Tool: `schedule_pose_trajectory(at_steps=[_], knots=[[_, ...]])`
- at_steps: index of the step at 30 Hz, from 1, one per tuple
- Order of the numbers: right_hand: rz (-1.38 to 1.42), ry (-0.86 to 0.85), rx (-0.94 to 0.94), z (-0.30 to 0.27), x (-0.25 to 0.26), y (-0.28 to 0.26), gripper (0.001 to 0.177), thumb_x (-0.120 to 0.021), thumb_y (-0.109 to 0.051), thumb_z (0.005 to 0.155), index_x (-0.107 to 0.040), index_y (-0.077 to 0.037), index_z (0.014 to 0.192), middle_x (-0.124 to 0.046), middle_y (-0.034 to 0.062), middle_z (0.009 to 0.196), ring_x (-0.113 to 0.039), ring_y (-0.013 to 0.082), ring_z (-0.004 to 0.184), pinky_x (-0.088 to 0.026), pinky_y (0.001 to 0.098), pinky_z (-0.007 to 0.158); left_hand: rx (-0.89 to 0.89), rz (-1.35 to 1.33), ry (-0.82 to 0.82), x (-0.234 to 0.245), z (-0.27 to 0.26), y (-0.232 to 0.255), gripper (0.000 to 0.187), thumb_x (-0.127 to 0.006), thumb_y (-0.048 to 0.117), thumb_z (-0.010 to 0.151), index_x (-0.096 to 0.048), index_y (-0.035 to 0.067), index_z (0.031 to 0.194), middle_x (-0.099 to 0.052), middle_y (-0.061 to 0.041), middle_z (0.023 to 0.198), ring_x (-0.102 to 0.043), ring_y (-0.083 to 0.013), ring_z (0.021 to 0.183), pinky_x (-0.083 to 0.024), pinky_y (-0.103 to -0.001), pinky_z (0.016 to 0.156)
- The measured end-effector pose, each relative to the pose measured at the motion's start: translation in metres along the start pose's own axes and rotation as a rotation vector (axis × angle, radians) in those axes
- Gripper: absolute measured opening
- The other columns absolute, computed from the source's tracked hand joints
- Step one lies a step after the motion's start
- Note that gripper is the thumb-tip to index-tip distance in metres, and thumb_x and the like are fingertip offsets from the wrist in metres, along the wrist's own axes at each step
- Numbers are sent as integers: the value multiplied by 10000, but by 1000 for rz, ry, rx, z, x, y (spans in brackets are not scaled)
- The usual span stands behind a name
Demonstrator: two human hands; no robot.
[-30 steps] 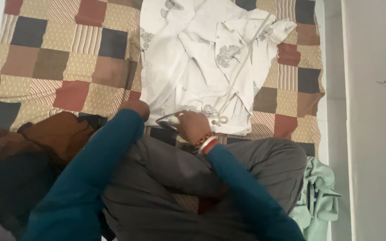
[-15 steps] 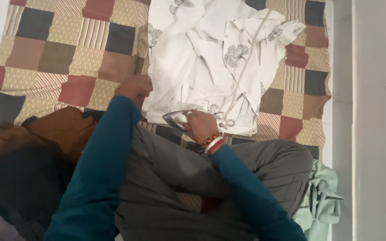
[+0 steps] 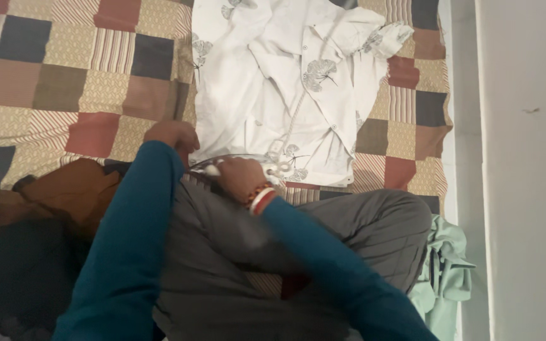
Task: The person irons a white shirt with a grey leaf pattern on a bed. They smooth the fabric with one hand while moving the iron with the other, focusing on the body and sleeves of the shirt.
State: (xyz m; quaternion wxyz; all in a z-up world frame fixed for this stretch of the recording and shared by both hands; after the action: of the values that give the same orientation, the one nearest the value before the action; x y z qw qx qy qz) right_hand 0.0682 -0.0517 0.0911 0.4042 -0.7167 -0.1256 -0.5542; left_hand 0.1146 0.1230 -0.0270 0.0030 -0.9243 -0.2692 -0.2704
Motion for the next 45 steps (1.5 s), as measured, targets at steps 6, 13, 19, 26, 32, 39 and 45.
schedule_pose_trajectory(at_steps=[6, 13, 19, 26, 32, 39, 45], knots=[[-10, -16, -64, -52, 48, 60, 337, -706, -333, 911, -725, -106, 1160, -752, 156, 971, -724, 357, 829, -562, 480, 733, 139, -96, -166, -13, -5, -2, 424, -549, 362, 1014, -729, 110, 1303, -783, -90, 1245, -762, -312, 1078, -556, -446, 959], [-90, 23, -72, -79, 67, 85, 323, -712, -336, 891, -737, -133, 1142, -767, 134, 954, -729, 338, 842, -561, 471, 734, 174, -144, -238, -28, 21, -6, 431, -534, 320, 1028, -642, 87, 1373, -680, -124, 1353, -701, -312, 1144, -526, -465, 991], [-8, 5, 28, -41, 23, 29, 382, -677, -347, 897, -706, -90, 1179, -762, 145, 974, -739, 338, 845, -570, 464, 748, 5, -37, -70, -2, 12, 15, 323, -645, 228, 938, -809, 107, 1190, -812, -86, 1153, -765, -280, 1036, -586, -441, 904], [23, 39, 34, -9, -3, -22, 349, -621, -430, 958, -737, -111, 1039, -751, 128, 971, -733, 350, 861, -569, 471, 755, 51, 71, -142, -10, -3, 11, 343, -650, 300, 959, -805, 103, 1191, -826, -77, 1122, -779, -274, 1012, -583, -402, 884], [6, 60, -39, -40, 28, 27, 346, -703, -370, 896, -737, -118, 1131, -760, 138, 943, -727, 336, 821, -561, 472, 714, 32, 119, -152, -13, 9, 11, 341, -608, 285, 989, -772, 104, 1227, -813, -91, 1149, -782, -306, 1019, -597, -447, 870], [-98, -51, -160, -92, 68, 120, 346, -712, -346, 896, -735, -182, 1199, -766, 107, 919, -725, 306, 809, -563, 441, 714, -44, 140, -50, 2, -5, 20, 298, -678, 278, 931, -840, 109, 1116, -830, -90, 1097, -789, -292, 968, -592, -410, 844], [-119, 39, -150, -101, 80, 114, 321, -721, -381, 892, -760, -160, 1121, -758, 105, 886, -716, 312, 806, -554, 441, 704, -70, 96, 18, 6, 1, 27, 261, -608, 183, 938, -830, 172, 1075, -830, -37, 1063, -791, -232, 960, -599, -395, 834]])
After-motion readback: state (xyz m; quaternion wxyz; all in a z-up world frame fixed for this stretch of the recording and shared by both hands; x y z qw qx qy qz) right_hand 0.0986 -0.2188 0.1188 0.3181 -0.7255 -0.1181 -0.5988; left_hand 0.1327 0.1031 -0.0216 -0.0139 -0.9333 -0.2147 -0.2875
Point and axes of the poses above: each hand's wrist, its own z-axis towards the middle knuckle, its own x-axis out of the back of the hand, y = z × x, the point moved 10 cm from there along z, towards the middle knuckle
